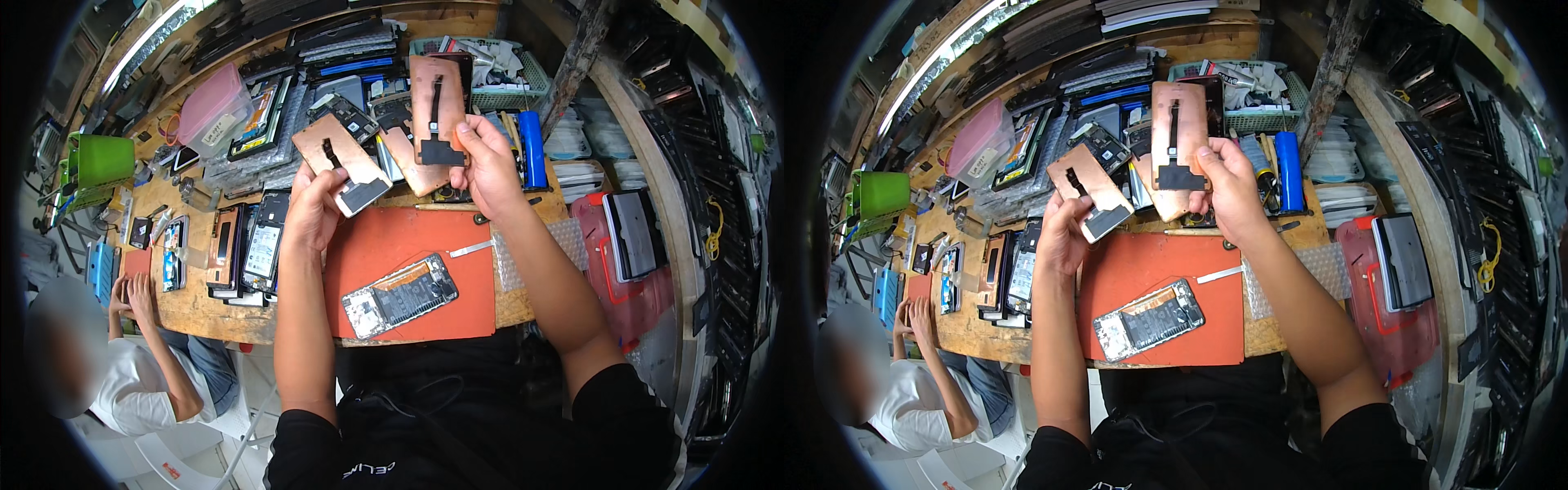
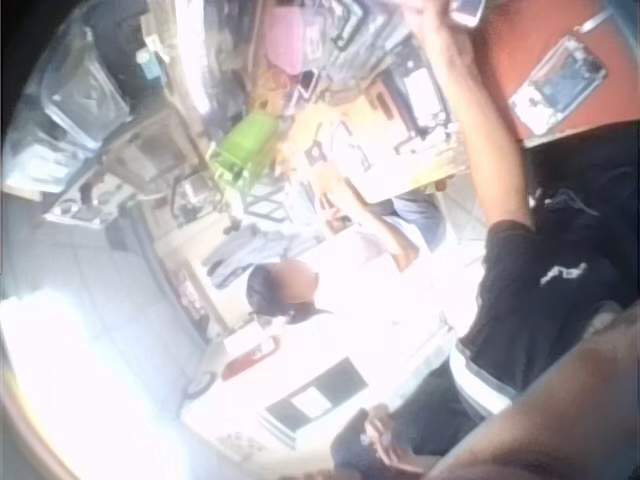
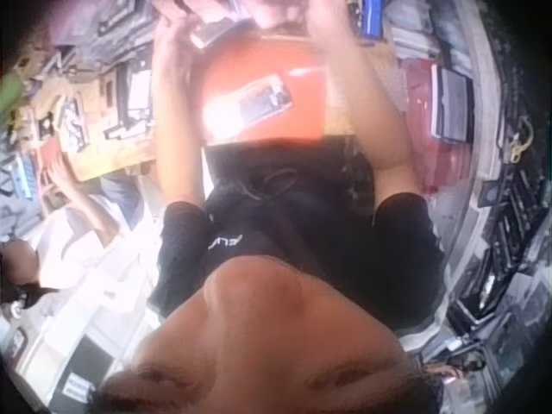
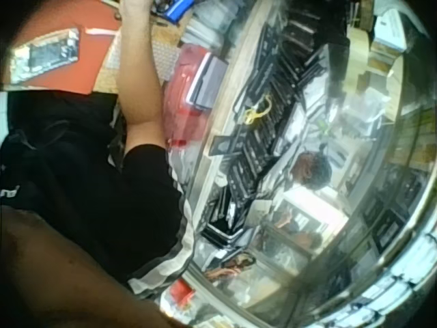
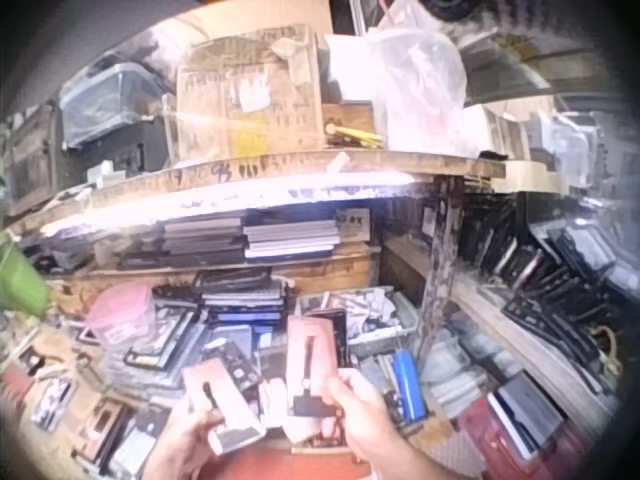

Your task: The person disassembles a smartphone, removes the battery, and handles internal components and a back cover. They use a screwdriver and a prying tool to open the device and manipulate small parts on a cluttered workbench.

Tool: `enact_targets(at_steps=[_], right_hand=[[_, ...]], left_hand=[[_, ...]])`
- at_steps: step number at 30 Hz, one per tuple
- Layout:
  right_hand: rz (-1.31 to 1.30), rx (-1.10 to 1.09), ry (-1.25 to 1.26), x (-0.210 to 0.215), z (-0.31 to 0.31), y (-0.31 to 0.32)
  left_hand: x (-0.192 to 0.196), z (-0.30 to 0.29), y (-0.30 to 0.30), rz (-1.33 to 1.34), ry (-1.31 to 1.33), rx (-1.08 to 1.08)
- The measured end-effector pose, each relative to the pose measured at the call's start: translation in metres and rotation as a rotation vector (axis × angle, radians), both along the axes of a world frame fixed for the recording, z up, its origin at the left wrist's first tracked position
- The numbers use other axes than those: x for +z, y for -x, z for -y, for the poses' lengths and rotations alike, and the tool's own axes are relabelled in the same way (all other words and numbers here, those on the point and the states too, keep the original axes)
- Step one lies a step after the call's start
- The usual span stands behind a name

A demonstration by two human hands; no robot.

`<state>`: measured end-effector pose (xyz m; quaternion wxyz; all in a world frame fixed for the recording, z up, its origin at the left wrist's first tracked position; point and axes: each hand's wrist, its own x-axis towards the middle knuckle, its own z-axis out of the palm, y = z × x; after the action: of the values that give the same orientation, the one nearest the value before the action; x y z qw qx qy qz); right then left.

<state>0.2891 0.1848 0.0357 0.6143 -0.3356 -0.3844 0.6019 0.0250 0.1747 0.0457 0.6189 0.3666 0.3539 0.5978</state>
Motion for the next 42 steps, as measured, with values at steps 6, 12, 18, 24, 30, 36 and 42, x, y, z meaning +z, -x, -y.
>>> enact_targets(at_steps=[6, 12, 18, 24, 30, 36, 42], right_hand=[[0.041, 0.013, -0.055, 0.002, -0.003, -0.002], [0.081, 0.079, -0.027, 0.004, 0.001, 0.004], [0.113, 0.133, -0.048, 0.001, 0.004, 0.005], [0.077, 0.054, -0.071, 0.006, 0.000, -0.001], [-0.119, -0.128, -0.134, 0.014, -0.011, -0.029], [-0.120, -0.173, -0.130, 0.015, -0.011, -0.027], [-0.054, -0.132, -0.111, 0.012, -0.009, -0.017]], left_hand=[[-0.007, -0.003, 0.017, -0.196, 0.056, -0.249], [-0.019, -0.020, 0.011, -0.091, -0.021, -0.055], [-0.013, -0.019, 0.002, -0.177, -0.031, 0.029], [-0.018, -0.020, 0.008, -0.210, -0.008, 0.064], [-0.018, -0.014, -0.005, -0.196, -0.003, 0.013], [-0.027, -0.007, -0.039, -0.258, 0.005, -0.194], [-0.023, -0.004, -0.051, -0.338, -0.011, -0.122]])
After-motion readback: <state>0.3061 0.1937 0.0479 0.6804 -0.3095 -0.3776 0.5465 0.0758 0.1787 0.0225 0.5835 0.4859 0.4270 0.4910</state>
